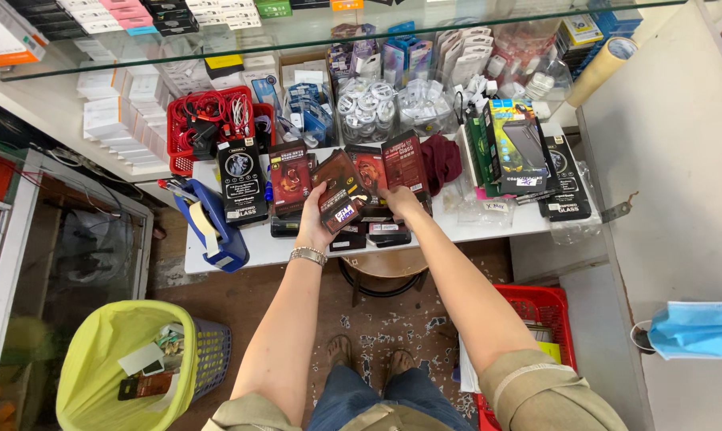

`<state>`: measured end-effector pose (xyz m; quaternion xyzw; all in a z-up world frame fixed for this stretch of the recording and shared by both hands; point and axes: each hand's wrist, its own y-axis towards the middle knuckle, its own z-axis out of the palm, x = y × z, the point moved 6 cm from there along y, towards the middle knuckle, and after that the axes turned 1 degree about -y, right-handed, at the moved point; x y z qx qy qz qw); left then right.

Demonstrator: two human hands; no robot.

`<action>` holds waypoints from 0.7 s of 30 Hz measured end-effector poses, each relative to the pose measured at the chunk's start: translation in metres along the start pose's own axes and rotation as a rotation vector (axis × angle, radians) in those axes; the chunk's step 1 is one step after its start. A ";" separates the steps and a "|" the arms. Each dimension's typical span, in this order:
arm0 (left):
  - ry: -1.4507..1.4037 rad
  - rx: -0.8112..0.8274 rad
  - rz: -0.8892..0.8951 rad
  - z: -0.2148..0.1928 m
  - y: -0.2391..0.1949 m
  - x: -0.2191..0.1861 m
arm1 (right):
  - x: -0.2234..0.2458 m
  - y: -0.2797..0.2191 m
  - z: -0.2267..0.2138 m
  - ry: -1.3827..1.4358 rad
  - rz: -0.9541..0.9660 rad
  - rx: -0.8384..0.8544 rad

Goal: The person wipes small product boxes with a cloth, writes on them with a marker, and places them into a glass display cabinet. The person handles multiple boxes, a cloth, and a marker while organizing items on a cluttered counter.

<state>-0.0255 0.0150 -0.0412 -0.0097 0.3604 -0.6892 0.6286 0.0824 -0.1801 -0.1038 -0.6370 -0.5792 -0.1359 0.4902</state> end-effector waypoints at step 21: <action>-0.019 -0.013 -0.182 0.001 0.009 -0.048 | 0.038 -0.003 -0.008 0.918 0.073 0.190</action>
